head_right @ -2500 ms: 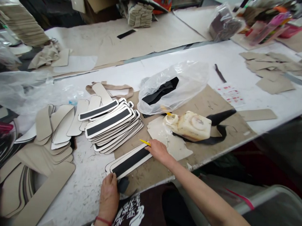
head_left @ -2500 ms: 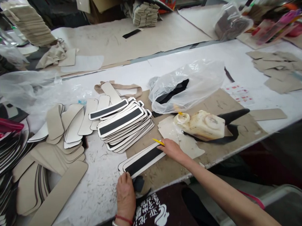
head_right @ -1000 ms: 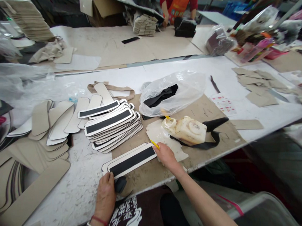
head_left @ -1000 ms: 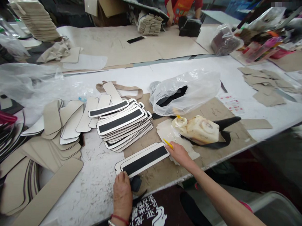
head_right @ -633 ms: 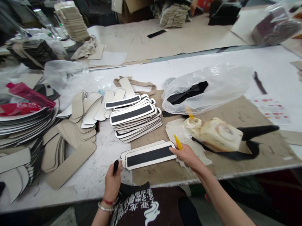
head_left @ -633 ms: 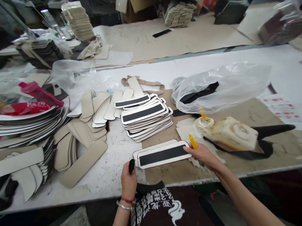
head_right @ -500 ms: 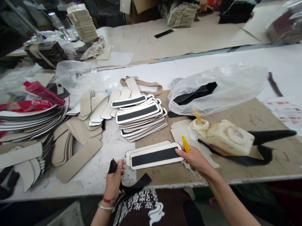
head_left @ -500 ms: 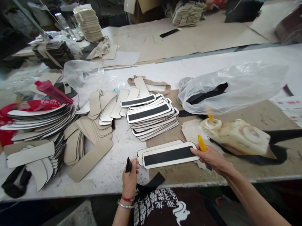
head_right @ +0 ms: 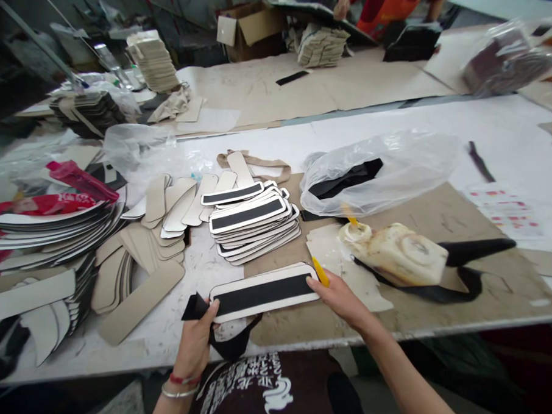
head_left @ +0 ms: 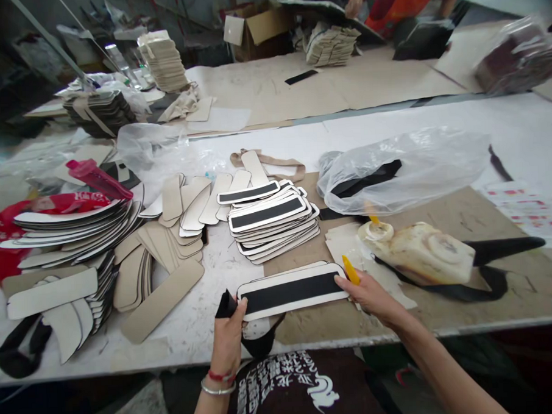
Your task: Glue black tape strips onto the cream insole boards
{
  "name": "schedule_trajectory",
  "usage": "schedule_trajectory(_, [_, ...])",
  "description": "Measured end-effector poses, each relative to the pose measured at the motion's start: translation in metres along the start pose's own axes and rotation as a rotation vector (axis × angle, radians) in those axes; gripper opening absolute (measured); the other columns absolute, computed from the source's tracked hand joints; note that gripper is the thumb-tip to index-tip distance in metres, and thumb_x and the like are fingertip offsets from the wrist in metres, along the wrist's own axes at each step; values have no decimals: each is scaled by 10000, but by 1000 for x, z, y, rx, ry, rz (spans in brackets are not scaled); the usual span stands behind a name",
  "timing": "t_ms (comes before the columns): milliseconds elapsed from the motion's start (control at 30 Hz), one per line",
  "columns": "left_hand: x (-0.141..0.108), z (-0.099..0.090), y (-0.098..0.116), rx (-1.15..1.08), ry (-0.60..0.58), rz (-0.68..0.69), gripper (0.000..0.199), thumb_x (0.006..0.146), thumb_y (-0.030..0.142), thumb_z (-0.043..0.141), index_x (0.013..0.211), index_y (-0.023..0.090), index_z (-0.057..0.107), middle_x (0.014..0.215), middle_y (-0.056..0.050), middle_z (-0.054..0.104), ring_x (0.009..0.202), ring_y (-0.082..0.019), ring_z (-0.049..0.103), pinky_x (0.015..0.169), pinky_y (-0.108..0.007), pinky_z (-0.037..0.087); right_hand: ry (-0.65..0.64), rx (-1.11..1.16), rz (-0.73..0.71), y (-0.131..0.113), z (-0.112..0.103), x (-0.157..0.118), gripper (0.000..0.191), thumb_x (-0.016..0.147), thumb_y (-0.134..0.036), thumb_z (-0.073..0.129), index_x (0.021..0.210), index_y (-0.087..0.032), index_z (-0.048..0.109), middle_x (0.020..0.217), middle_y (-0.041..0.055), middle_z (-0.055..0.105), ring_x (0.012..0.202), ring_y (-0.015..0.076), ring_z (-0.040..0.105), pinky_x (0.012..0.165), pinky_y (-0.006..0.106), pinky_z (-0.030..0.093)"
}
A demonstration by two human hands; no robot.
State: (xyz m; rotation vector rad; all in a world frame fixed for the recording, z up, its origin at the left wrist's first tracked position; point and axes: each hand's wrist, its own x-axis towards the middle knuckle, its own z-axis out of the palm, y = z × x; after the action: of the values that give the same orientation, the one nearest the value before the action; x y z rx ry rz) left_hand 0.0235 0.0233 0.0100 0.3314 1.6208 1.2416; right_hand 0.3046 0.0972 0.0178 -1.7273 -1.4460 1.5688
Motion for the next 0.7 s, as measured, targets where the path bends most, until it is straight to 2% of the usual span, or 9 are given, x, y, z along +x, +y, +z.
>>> schedule_trajectory(100, [-2,5,5,-6,44,45,423,624,398,719,950,154,604,901,-34,632,788,-176,593,690,-270,492,51,-130,-82,-1,5,1,293,792,-486,430,735,-200,459,627,-15,459,581,135,443,537,251,370])
schedule_trajectory(233, [-6,11,11,73,60,112,477,621,424,708,1001,153,607,932,-66,644,843,-214,600,698,-283,500,122,-191,-99,3,9,1,281,795,-483,436,727,-211,434,618,-25,451,570,140,449,537,259,371])
schedule_trajectory(467, [-12,11,15,139,45,58,490,659,450,665,1029,135,601,693,-41,640,729,-215,609,601,-281,496,153,-239,-89,2,11,-1,278,808,-479,420,698,-225,382,573,-36,431,530,141,445,539,274,363])
schedule_trajectory(700, [-9,7,13,217,56,134,470,696,460,627,1014,115,610,852,-98,664,940,-253,582,795,-335,475,173,-288,-123,-6,14,-5,278,803,-477,403,674,-239,344,574,-25,443,531,154,445,538,281,353])
